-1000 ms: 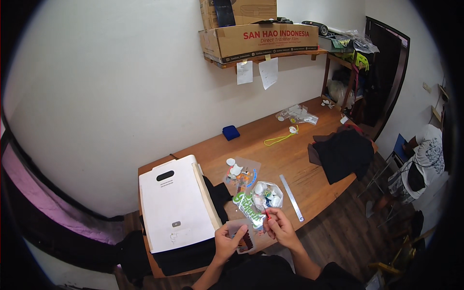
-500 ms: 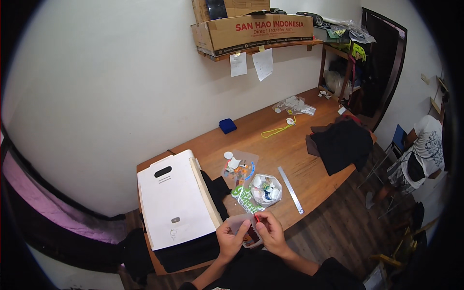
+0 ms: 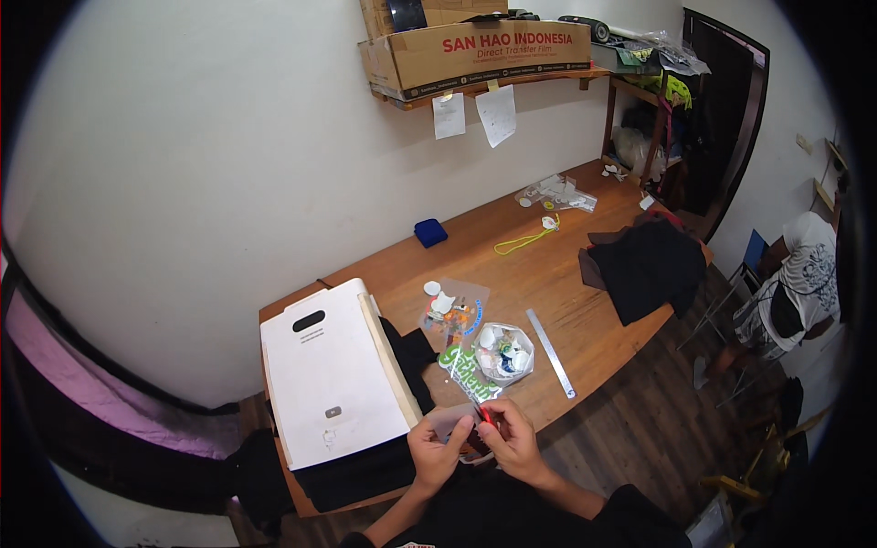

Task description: Cutting out individual printed designs from a larger paper sheet using scissors.

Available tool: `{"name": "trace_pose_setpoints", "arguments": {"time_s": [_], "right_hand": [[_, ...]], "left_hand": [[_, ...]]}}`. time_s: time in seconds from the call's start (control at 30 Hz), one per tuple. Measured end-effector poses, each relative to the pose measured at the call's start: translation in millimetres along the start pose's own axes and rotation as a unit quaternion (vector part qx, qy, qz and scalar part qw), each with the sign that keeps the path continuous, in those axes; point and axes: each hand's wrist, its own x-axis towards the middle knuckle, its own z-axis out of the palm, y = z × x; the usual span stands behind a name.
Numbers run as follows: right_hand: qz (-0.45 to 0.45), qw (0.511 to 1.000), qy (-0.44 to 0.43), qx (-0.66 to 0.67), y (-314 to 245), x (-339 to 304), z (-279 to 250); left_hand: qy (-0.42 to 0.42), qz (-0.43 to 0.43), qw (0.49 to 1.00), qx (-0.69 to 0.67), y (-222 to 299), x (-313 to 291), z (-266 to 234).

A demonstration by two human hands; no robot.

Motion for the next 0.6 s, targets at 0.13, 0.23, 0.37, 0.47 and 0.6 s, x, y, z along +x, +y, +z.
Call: {"name": "trace_pose_setpoints", "arguments": {"time_s": [0.13, 0.23, 0.37, 0.47, 0.6], "right_hand": [[-0.002, 1.000, -0.001, -0.009, 0.5, -0.3, 0.0], [0.001, 1.000, -0.001, 0.002, 3.4, -1.6, 0.1], [0.003, 1.000, 0.003, 0.004, 3.0, -1.6, -0.1], [0.001, 1.000, 0.004, -0.003, 2.6, -2.0, 0.2], [0.006, 1.000, 0.006, -0.004, 0.9, -1.7, 0.3]], "left_hand": [[0.006, -0.008, 1.000, 0.010, 0.3, -0.1, -0.8], [0.006, -0.011, 1.000, 0.009, 1.4, -0.5, -0.5], [0.005, -0.007, 1.000, 0.004, 2.2, -0.8, 1.2], [0.007, -0.008, 1.000, 0.009, 0.1, -1.7, -0.2], [0.004, -0.008, 1.000, 0.008, 4.2, -1.1, 2.0]]}}
